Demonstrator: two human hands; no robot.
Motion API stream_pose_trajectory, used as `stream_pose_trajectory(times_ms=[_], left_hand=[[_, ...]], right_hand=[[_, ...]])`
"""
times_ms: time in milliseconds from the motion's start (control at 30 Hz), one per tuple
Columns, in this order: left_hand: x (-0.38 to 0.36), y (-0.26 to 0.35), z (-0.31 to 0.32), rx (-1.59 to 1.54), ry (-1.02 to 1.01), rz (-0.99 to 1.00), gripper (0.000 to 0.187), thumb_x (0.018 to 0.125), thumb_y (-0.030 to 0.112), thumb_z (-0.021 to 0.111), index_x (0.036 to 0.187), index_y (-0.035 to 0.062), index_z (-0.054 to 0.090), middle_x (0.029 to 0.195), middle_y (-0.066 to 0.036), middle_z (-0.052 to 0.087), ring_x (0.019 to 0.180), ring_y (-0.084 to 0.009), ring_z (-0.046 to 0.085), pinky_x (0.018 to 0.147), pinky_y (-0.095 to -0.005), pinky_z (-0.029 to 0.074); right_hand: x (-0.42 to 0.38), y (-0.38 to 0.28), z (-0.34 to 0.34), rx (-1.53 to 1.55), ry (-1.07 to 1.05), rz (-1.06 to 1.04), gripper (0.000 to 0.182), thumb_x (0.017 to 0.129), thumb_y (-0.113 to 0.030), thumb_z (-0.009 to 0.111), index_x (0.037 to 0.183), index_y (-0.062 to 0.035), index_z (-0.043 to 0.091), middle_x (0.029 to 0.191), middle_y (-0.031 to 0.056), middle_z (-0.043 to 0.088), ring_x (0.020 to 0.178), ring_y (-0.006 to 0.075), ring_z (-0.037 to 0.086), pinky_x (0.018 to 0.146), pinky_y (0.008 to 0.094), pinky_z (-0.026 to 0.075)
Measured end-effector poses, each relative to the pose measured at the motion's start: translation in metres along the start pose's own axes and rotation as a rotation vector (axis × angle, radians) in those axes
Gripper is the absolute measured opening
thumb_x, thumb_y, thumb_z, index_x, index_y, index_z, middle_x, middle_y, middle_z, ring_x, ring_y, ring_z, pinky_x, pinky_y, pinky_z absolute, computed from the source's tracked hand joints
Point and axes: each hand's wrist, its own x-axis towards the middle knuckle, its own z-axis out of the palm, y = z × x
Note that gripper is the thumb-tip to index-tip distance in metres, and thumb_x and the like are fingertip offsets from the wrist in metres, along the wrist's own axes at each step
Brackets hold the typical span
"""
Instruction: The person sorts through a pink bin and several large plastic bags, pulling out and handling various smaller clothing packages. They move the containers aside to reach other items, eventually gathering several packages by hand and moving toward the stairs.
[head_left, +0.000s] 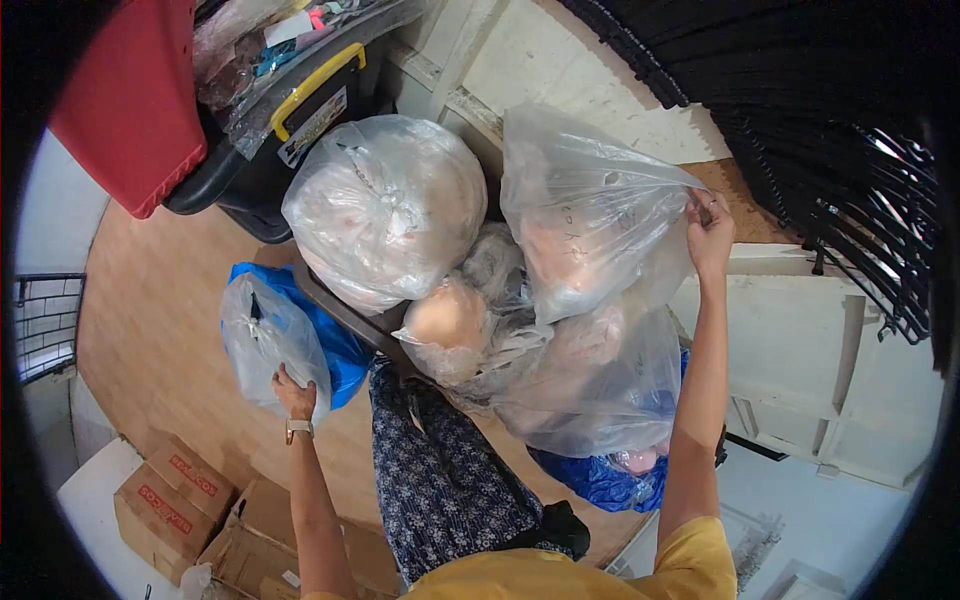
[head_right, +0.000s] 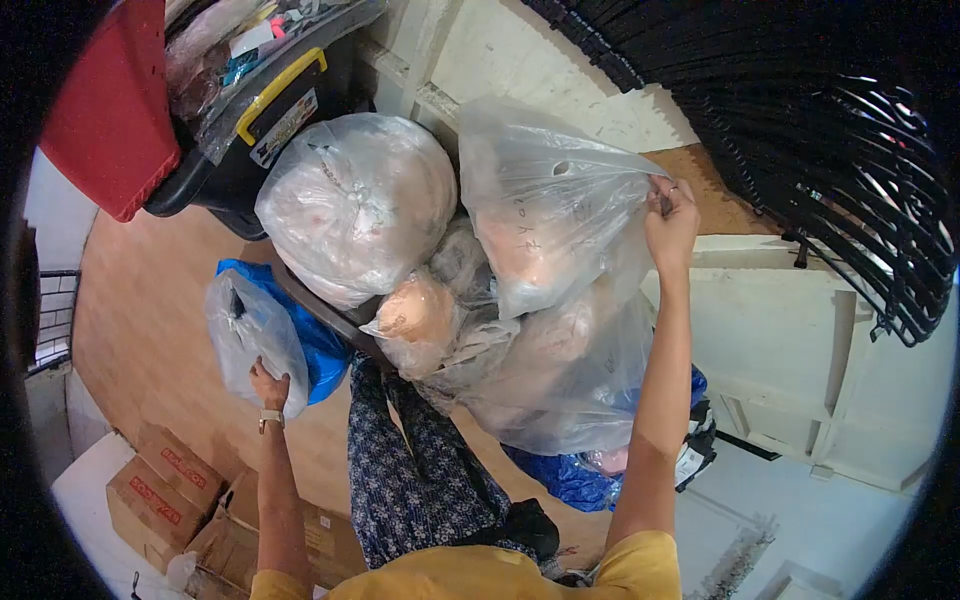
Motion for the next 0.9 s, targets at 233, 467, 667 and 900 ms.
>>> stream_pose_trajectory(times_ms=[233, 467, 667, 900], left_hand=[[-0.005, 0.003, 0.003, 0.022, -0.043, -0.028, 0.081, 0.057, 0.012, 0.068, 0.127, 0.006, 0.028, 0.124, -0.028, 0.029, 0.114, -0.0424, 0.032, 0.094, -0.0435, 0.031], [-0.008, 0.013, 0.001, 0.048, -0.066, -0.052, 0.081, 0.058, 0.012, 0.069, 0.127, 0.0061, 0.027, 0.125, -0.026, 0.027, 0.113, -0.0426, 0.032, 0.093, -0.0445, 0.033], [-0.005, 0.009, 0.007, 0.046, -0.063, -0.055, 0.081, 0.057, 0.012, 0.069, 0.127, 0.0071, 0.027, 0.125, -0.025, 0.026, 0.112, -0.0423, 0.033, 0.093, -0.0445, 0.033], [-0.01, 0.009, 0.007, 0.04, -0.038, -0.025, 0.082, 0.057, 0.013, 0.069, 0.127, 0.0085, 0.027, 0.126, -0.025, 0.025, 0.113, -0.0417, 0.032, 0.092, -0.0445, 0.034]], right_hand=[[0.014, -0.021, -0.026, 0.205, -0.366, 0.007, 0.038, 0.06, 0.007, 0.046, 0.094, 0.0016, 0.062, 0.091, 0.0055, 0.054, 0.077, 0.012, 0.05, 0.066, 0.0205, 0.038], [0.037, -0.056, -0.03, 0.352, -0.677, 0.077, 0.043, 0.057, 0.007, 0.039, 0.091, -0.0007, 0.064, 0.1, 0.006, 0.059, 0.089, 0.0124, 0.053, 0.075, 0.0203, 0.039], [0.047, -0.052, -0.013, 0.255, -0.575, -0.125, 0.041, 0.061, 0.012, 0.037, 0.091, 0.0011, 0.063, 0.102, 0.0074, 0.059, 0.095, 0.0146, 0.053, 0.084, 0.0225, 0.037], [0.045, -0.055, -0.003, 0.253, -0.514, -0.163, 0.039, 0.062, 0.01, 0.035, 0.088, 0.0016, 0.063, 0.103, 0.0101, 0.059, 0.093, 0.0192, 0.055, 0.083, 0.0256, 0.039]])
